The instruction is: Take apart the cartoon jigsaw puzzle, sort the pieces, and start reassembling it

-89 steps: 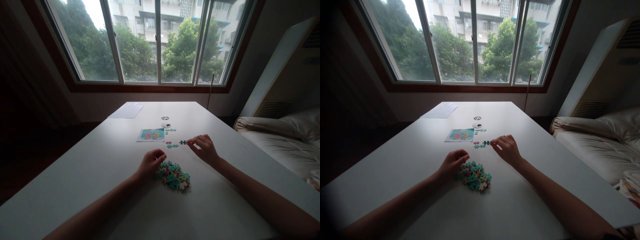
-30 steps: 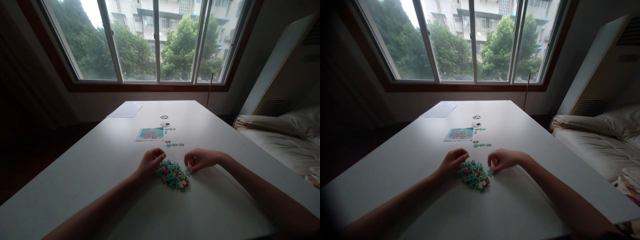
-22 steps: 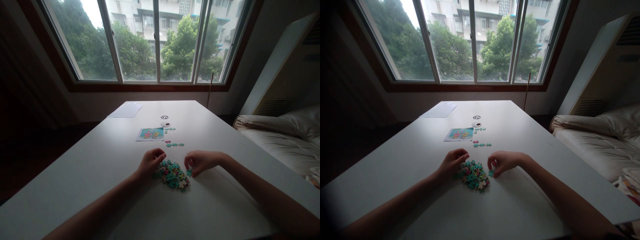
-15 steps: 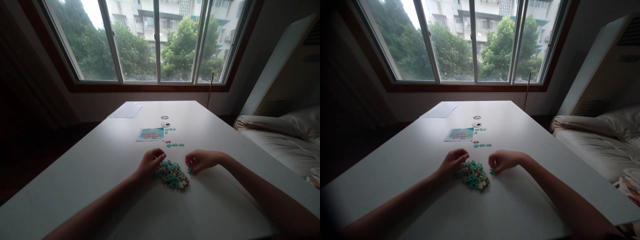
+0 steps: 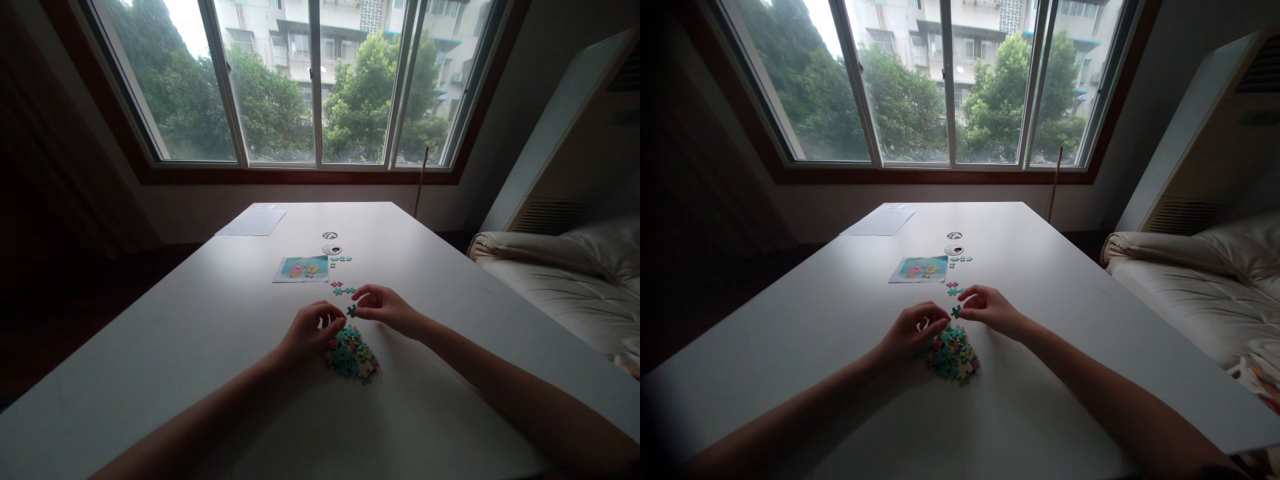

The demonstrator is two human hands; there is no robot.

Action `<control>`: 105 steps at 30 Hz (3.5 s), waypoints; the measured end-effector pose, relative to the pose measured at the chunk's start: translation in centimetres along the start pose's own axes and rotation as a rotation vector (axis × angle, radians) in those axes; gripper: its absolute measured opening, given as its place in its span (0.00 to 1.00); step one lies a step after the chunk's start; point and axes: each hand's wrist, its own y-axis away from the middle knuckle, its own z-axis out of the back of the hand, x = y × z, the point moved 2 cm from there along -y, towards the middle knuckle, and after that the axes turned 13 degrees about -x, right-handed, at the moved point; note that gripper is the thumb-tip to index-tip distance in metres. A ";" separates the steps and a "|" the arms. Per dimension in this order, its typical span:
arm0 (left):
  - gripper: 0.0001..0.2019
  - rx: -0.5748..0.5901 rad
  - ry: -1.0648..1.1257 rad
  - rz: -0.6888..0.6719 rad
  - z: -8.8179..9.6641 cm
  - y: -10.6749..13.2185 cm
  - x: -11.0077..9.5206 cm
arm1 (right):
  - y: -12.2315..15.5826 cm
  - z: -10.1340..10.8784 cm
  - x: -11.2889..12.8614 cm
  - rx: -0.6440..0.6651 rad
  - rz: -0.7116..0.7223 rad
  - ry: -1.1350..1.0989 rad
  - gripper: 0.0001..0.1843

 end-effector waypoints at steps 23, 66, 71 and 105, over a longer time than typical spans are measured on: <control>0.11 -0.124 0.045 0.142 0.1 -0.2 1.2 | 1.7 -0.7 0.7 -0.290 0.681 0.837 0.10; 0.13 -0.196 0.043 0.257 0.2 -0.5 2.9 | -1.6 3.8 1.4 -0.539 0.889 1.002 0.08; 0.13 -0.196 0.047 0.248 0.2 -0.5 3.0 | -6.7 3.8 0.3 -0.401 0.501 1.047 0.09; 0.13 -0.191 0.071 0.258 0.5 -0.7 3.5 | -9.5 0.3 -0.2 -0.217 0.502 1.010 0.07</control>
